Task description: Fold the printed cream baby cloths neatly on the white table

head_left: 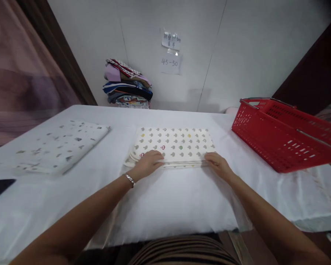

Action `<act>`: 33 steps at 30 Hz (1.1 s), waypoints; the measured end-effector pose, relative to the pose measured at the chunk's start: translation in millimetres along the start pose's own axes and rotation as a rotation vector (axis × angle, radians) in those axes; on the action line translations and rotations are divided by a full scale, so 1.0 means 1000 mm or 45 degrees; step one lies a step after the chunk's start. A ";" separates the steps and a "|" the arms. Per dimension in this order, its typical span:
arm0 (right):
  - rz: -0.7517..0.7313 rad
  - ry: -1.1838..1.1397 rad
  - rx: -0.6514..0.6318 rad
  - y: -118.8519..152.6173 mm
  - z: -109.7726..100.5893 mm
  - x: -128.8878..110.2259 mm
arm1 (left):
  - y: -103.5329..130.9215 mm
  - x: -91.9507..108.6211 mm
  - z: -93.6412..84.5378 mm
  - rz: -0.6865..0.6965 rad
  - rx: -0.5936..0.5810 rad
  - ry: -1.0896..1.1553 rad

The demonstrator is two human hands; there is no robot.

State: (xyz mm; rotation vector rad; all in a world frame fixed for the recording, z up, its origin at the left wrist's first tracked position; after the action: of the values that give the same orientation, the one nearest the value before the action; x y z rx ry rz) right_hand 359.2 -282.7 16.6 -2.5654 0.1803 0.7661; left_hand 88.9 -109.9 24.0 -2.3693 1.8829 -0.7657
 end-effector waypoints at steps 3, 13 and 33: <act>-0.120 0.123 -0.051 0.005 0.013 -0.015 | -0.003 0.010 0.013 -0.001 0.029 -0.036; -0.127 0.298 -0.070 -0.004 0.029 -0.020 | -0.003 0.020 0.023 -0.072 0.054 -0.273; -0.203 0.255 0.110 0.002 0.036 -0.016 | -0.006 0.024 0.035 -0.013 0.188 -0.310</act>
State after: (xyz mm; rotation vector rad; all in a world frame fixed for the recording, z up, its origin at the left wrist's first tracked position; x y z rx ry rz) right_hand 327.7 -268.0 -1.8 -2.5347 0.0685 0.4329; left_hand 110.8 -139.9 3.8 -2.2660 1.6606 -0.5645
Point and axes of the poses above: each hand's wrist, its own y-axis away from the middle knuckle, its own z-axis out of the palm, x = y × z, the point moved 6 cm from there along -y, towards the middle knuckle, and after that the axes turned 6 degrees about z, right-handed, at the moved point
